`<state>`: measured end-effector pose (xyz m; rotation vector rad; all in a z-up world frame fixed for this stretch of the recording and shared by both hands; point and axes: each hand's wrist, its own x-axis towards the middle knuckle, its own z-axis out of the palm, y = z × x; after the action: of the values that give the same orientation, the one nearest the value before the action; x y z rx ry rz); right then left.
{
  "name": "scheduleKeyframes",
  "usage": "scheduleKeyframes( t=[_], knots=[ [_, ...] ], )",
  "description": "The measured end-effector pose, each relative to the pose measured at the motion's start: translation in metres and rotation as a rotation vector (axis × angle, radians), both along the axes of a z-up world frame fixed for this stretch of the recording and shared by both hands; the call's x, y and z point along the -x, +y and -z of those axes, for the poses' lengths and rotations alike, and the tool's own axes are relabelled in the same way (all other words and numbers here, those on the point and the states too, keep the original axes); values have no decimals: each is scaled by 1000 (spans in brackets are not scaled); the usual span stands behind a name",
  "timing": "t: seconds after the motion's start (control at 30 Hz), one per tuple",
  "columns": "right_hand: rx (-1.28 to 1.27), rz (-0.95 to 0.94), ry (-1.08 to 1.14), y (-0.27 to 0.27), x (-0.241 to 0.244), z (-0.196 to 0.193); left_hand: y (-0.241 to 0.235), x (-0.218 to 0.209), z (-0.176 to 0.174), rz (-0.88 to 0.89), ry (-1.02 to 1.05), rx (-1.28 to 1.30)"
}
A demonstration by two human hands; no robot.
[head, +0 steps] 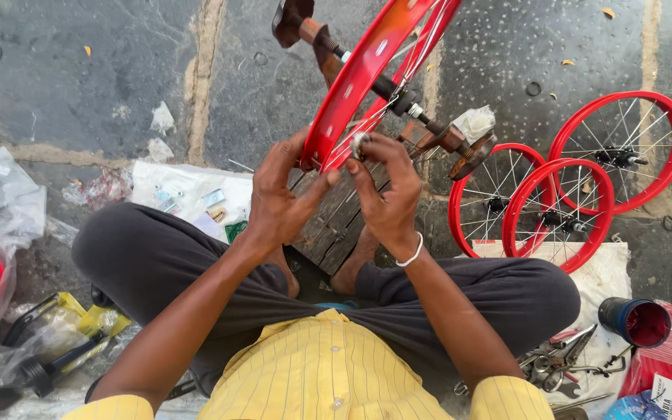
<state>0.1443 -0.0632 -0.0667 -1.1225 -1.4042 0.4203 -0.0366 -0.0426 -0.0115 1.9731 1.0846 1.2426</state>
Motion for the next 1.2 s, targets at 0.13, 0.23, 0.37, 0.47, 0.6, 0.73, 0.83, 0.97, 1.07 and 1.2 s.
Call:
scheduleKeyframes(
  t=[0.13,0.23,0.37,0.47,0.6,0.73,0.83,0.97,1.07,1.2],
  knots=[
    [-10,-14,185,21,10,-31,18,-22,-16,-80,20,-16],
    [-6,-204,412,40,16,-43,25,-38,-28,-11,-217,-2],
    [148,-527,622,50,3,-54,30,-45,-31,48,-498,230],
    [164,-604,463,51,-12,-59,28,-43,-27,67,-484,275],
    [-22,-150,-34,58,-5,-58,27,-45,-28,17,-468,255],
    [-62,199,-31,50,26,-45,25,-46,-32,-39,-418,189],
    [-118,260,91,39,46,-43,36,-39,-41,83,-301,195],
    [-169,141,30,36,31,-43,40,-31,-45,219,-282,242],
    [-111,-153,-38,52,-15,-48,40,-38,-45,149,-328,232],
    [-14,-320,-368,70,-43,-53,34,-44,-40,54,-420,326]
  ],
)
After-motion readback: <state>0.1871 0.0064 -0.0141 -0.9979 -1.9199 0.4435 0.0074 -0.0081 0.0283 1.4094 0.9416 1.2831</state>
